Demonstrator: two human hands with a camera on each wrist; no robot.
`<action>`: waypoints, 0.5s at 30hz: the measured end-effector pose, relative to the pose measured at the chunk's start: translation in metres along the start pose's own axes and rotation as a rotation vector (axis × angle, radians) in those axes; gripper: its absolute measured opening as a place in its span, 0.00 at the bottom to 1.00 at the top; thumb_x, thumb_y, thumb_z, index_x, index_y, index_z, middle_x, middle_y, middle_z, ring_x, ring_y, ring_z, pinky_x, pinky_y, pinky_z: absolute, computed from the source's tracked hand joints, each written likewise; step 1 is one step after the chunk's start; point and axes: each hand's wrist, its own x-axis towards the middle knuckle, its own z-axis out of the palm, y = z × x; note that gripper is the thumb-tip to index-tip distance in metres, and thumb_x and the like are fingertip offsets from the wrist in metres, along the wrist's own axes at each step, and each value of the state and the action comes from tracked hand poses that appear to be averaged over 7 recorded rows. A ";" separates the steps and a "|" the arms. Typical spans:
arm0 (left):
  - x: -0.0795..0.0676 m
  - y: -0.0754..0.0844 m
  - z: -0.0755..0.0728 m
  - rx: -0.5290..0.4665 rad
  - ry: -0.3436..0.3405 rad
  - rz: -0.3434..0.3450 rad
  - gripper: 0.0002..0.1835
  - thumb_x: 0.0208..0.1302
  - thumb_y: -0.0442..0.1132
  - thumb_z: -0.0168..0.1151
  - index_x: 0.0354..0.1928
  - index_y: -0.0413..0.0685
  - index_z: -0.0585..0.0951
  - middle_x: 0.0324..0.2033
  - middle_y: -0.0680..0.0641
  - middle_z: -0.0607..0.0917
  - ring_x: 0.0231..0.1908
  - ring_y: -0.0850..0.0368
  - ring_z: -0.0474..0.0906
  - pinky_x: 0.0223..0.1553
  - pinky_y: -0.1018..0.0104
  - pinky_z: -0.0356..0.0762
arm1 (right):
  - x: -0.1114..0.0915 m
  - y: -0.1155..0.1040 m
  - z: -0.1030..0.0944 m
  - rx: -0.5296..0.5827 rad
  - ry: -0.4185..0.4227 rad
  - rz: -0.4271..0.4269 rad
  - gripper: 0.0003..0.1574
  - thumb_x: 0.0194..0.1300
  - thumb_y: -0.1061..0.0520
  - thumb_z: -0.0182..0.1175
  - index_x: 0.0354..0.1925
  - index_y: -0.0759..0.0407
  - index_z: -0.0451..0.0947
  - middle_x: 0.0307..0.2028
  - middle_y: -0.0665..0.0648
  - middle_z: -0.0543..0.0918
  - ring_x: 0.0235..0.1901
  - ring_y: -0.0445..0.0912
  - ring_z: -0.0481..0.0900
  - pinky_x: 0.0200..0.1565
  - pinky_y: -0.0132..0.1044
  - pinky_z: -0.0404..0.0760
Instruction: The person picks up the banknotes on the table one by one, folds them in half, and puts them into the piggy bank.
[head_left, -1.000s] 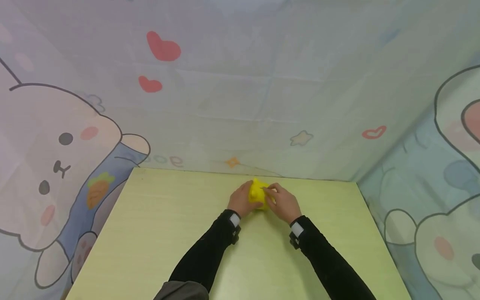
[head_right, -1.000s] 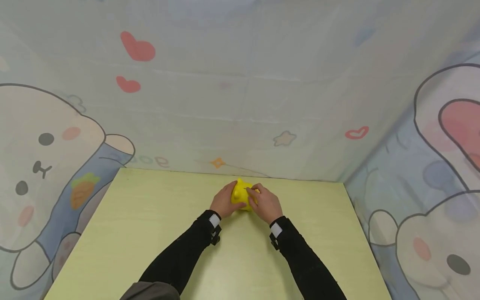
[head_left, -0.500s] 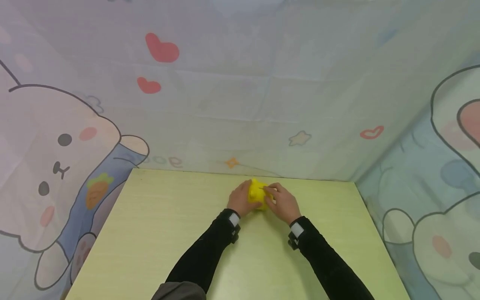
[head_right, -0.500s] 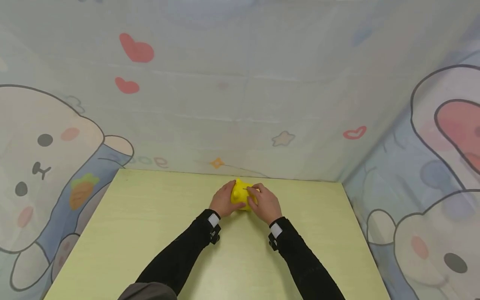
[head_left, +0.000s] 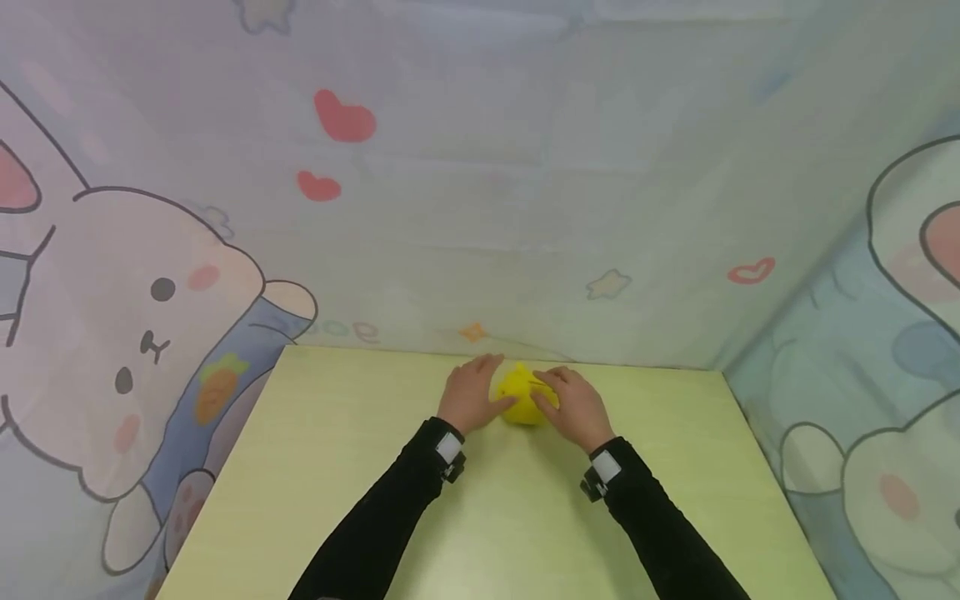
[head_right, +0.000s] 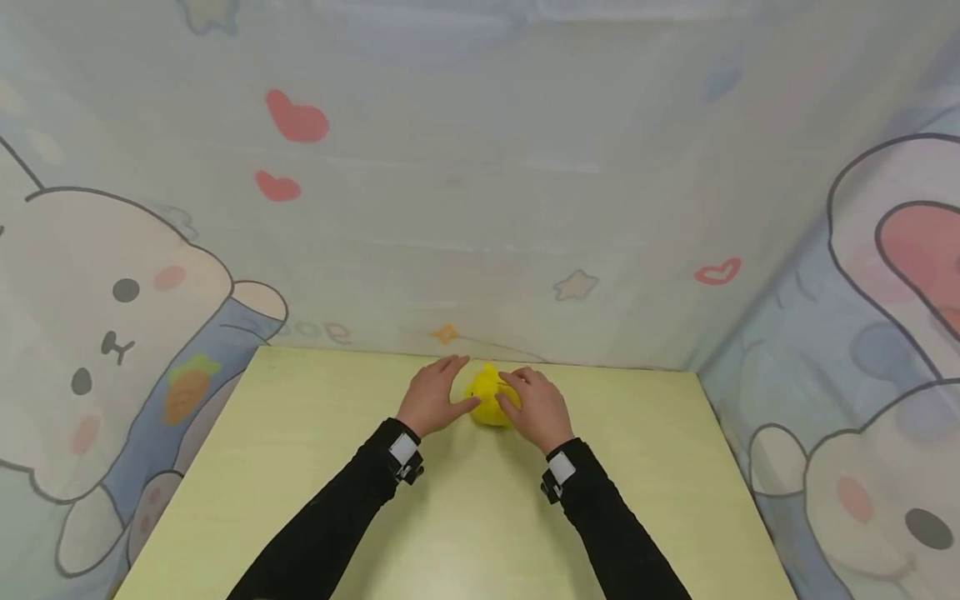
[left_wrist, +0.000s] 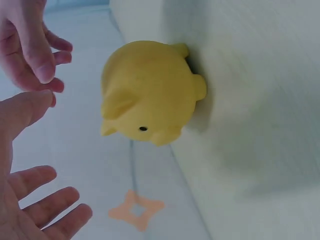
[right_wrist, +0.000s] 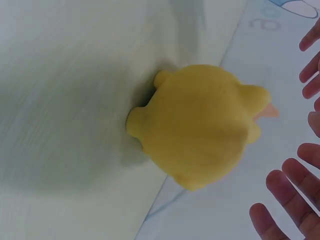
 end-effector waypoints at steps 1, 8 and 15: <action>-0.002 -0.001 -0.002 0.021 0.004 0.009 0.39 0.58 0.63 0.61 0.66 0.53 0.63 0.61 0.46 0.67 0.59 0.48 0.64 0.57 0.47 0.60 | 0.000 -0.002 -0.001 0.004 -0.007 0.008 0.24 0.63 0.47 0.62 0.56 0.50 0.73 0.45 0.52 0.73 0.42 0.47 0.72 0.43 0.41 0.74; -0.032 -0.002 -0.020 0.070 -0.015 0.021 0.35 0.60 0.61 0.60 0.64 0.54 0.65 0.59 0.46 0.69 0.58 0.49 0.65 0.57 0.49 0.59 | -0.010 -0.017 -0.005 0.010 -0.052 0.043 0.26 0.64 0.45 0.61 0.58 0.48 0.71 0.47 0.53 0.74 0.44 0.49 0.73 0.44 0.45 0.74; -0.069 0.002 -0.029 0.052 0.052 0.035 0.29 0.61 0.57 0.62 0.60 0.52 0.71 0.54 0.47 0.73 0.53 0.50 0.70 0.54 0.55 0.65 | -0.032 -0.031 -0.005 0.009 -0.099 0.085 0.27 0.62 0.43 0.63 0.57 0.47 0.72 0.49 0.55 0.75 0.46 0.51 0.74 0.45 0.47 0.74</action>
